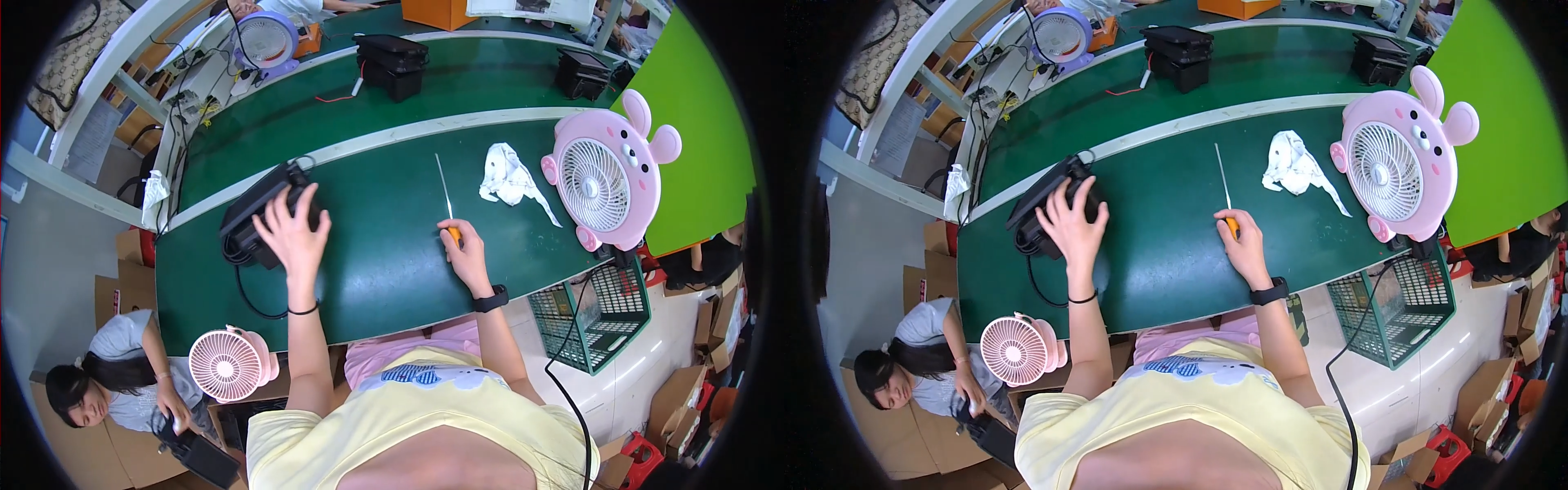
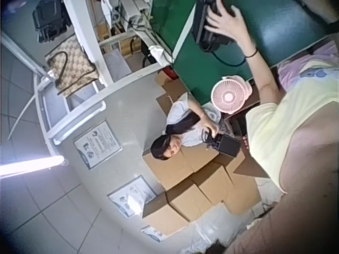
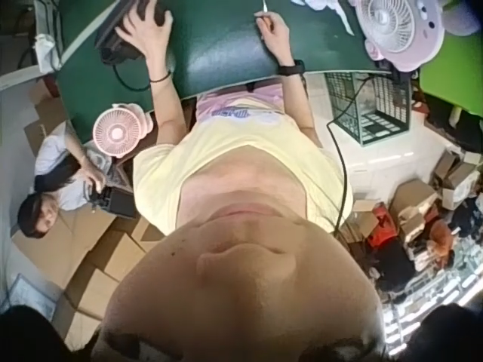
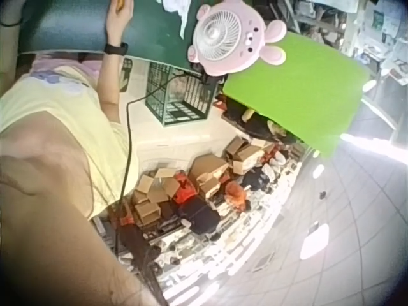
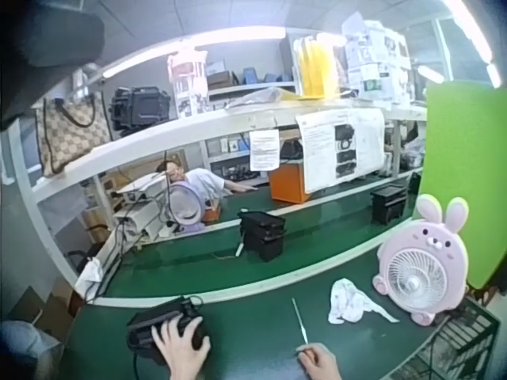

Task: Assembling portable solar power units by organizing components and wires within a plastic housing and securing the panel lid.

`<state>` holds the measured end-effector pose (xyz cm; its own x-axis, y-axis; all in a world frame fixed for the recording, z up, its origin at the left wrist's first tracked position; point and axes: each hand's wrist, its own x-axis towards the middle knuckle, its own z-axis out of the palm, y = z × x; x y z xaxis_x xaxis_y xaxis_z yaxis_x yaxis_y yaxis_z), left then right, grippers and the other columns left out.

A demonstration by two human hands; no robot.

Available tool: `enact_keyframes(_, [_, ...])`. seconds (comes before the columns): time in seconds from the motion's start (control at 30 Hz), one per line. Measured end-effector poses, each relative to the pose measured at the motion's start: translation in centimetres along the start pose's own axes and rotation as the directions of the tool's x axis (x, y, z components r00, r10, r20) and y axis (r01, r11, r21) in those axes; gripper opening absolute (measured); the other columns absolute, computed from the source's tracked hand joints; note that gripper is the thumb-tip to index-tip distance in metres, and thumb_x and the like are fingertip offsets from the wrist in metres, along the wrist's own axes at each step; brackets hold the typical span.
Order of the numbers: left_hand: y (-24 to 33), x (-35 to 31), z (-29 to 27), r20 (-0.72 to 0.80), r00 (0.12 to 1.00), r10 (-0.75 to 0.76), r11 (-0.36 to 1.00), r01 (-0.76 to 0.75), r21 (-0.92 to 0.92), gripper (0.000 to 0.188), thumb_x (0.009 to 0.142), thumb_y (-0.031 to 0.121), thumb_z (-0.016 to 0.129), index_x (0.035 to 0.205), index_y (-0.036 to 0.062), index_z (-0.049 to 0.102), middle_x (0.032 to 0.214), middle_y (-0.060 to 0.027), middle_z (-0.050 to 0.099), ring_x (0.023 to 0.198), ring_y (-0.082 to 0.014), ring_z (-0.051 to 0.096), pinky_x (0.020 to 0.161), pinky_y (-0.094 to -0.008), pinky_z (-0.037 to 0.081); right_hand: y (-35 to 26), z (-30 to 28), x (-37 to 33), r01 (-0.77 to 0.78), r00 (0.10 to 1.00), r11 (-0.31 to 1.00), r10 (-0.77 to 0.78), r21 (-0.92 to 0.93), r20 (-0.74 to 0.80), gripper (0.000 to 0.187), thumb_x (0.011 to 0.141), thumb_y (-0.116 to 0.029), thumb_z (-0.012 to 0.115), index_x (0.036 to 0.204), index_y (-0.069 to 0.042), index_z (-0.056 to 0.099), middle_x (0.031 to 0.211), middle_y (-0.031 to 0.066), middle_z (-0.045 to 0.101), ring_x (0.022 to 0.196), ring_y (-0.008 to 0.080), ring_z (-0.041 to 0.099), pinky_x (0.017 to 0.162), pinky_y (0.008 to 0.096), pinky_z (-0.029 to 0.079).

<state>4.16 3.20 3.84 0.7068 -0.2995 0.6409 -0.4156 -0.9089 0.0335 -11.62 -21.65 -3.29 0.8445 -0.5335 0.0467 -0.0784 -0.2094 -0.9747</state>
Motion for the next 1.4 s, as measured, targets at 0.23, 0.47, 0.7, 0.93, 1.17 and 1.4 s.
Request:
enact_keyframes(0.23, [-7.6,1.9,3.0,-0.104,0.962,-0.253,0.938,0.27,0.218,0.055,0.081,0.035,0.07,0.134,0.0282,0.057,0.146,-0.0098,0.046,0.138,-0.0354,0.04,0.105,-0.0713,0.028,1.1,0.5,0.2,0.153,0.984,0.988,-0.155,-0.036,-0.087,0.012,0.091,-0.006,0.064,0.102,-0.005,0.067,0.105,0.0123,0.065,0.088,0.0277,0.066,0.078,0.034,0.052])
enact_keyframes(0.47, [-6.3,2.3,4.1,-0.126,0.956,-0.266,0.921,0.29,0.258,0.045,0.083,0.017,0.067,0.127,0.0241,0.061,0.147,-0.0113,0.045,0.14,-0.0383,0.037,0.107,-0.0697,0.028,0.8,1.1,0.0,0.174,0.979,0.984,-0.177,-0.04,-0.097,0.012,0.089,-0.005,0.064,0.101,-0.006,0.067,0.106,0.0146,0.065,0.1,0.0325,0.065,0.087,0.0367,0.051])
enact_keyframes(0.7, [0.9,2.1,6.9,-0.033,0.999,0.005,0.912,-0.018,-0.409,0.03,0.084,0.009,0.067,0.114,0.013,0.069,0.129,-0.0142,0.058,0.122,-0.0349,0.055,0.104,-0.044,0.044,0.9,0.9,0.3,0.246,0.962,0.962,-0.257,-0.115,-0.089,0.013,0.089,-0.004,0.065,0.101,-0.007,0.067,0.107,0.0148,0.064,0.102,0.0333,0.065,0.086,0.0374,0.052])
enact_keyframes(0.93, [8.1,6.0,12.3,0.152,0.971,0.184,0.737,-0.035,-0.675,0.033,0.086,0.012,0.067,0.119,0.0127,0.065,0.126,-0.0104,0.061,0.116,-0.0321,0.06,0.097,-0.0413,0.05,0.3,0.8,0.7,0.252,0.964,0.963,-0.258,-0.094,-0.068,0.013,0.089,-0.005,0.065,0.102,-0.008,0.067,0.108,0.0138,0.064,0.097,0.0332,0.066,0.081,0.0372,0.053])
enact_keyframes(1.17, [12.5,15.0,17.9,0.148,0.933,0.328,0.863,-0.232,-0.448,0.06,0.083,0.017,0.07,0.139,0.0149,0.05,0.13,-0.0146,0.05,0.115,-0.0343,0.056,0.096,-0.0465,0.047,0.3,0.8,0.1,0.221,0.973,0.971,-0.226,-0.089,-0.05,0.015,0.088,-0.005,0.065,0.102,-0.011,0.068,0.11,0.0136,0.063,0.093,0.0324,0.067,0.078,0.0371,0.054])
enact_keyframes(1.4, [14.0,19.6,22.5,0.282,0.945,0.168,0.965,-0.099,-0.243,0.065,0.086,0.026,0.068,0.146,0.0231,0.042,0.139,-0.0213,0.041,0.116,-0.041,0.056,0.091,-0.0513,0.049,0.1,0.7,0.0,0.198,0.979,0.979,-0.2,-0.048,-0.04,0.016,0.087,-0.005,0.066,0.102,-0.011,0.068,0.109,0.0128,0.063,0.087,0.0316,0.067,0.075,0.0358,0.054])
